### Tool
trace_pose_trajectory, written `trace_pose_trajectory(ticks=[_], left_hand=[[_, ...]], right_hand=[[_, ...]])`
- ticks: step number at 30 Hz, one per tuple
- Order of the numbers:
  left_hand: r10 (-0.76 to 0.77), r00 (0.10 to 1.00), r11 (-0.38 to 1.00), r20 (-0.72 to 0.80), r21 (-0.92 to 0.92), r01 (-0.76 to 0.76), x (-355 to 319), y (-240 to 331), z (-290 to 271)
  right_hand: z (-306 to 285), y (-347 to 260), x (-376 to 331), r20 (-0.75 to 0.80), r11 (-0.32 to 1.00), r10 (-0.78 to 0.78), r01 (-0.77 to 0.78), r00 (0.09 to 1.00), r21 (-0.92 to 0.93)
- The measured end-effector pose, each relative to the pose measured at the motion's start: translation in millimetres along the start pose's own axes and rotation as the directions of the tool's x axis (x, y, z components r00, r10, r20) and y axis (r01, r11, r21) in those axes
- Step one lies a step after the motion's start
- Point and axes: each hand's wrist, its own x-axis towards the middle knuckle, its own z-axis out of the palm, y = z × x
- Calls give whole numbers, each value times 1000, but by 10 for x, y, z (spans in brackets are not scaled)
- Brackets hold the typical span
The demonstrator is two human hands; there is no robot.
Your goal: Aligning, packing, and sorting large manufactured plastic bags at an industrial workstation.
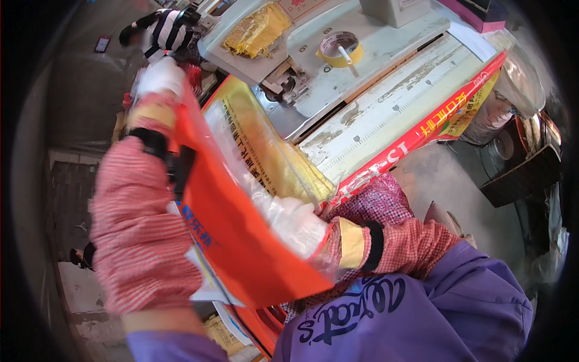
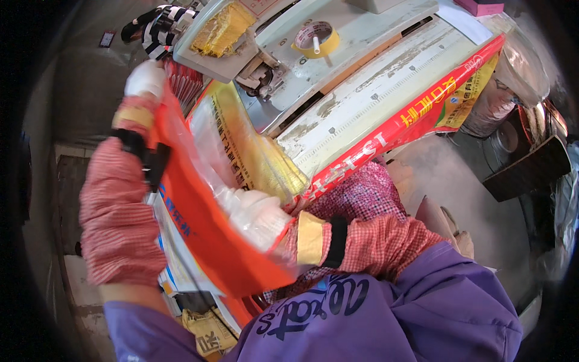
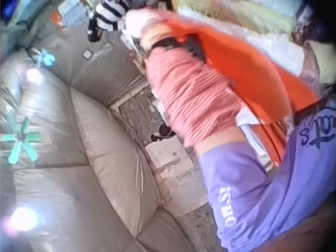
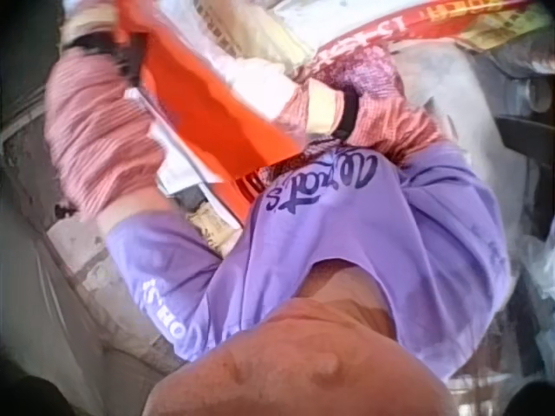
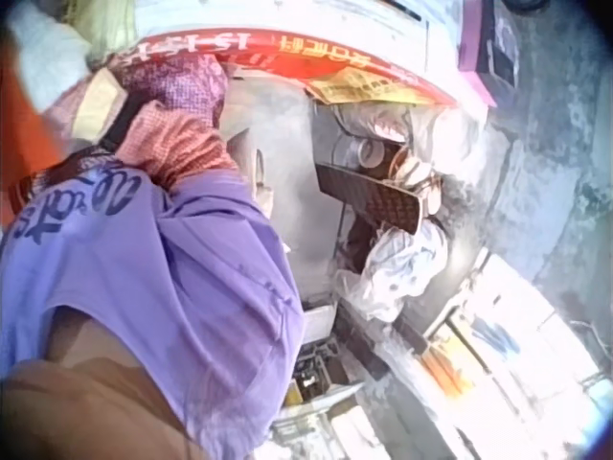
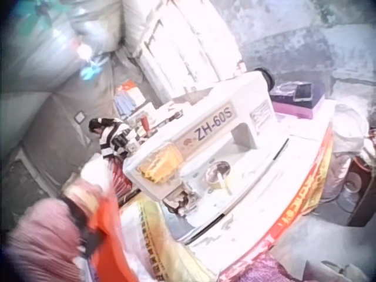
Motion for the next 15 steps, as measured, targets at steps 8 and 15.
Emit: trace_pose_trajectory(ticks=[8,15], left_hand=[[500,847,863,-181,22,-505,-571,946,1353],[333,665,643,-668,-356,-679,-525,933,1525]], right_hand=[[-648,928,-853,90,803,404,-399,911,443],[-448,1100,-967,348,303,577,-590,738,748]])
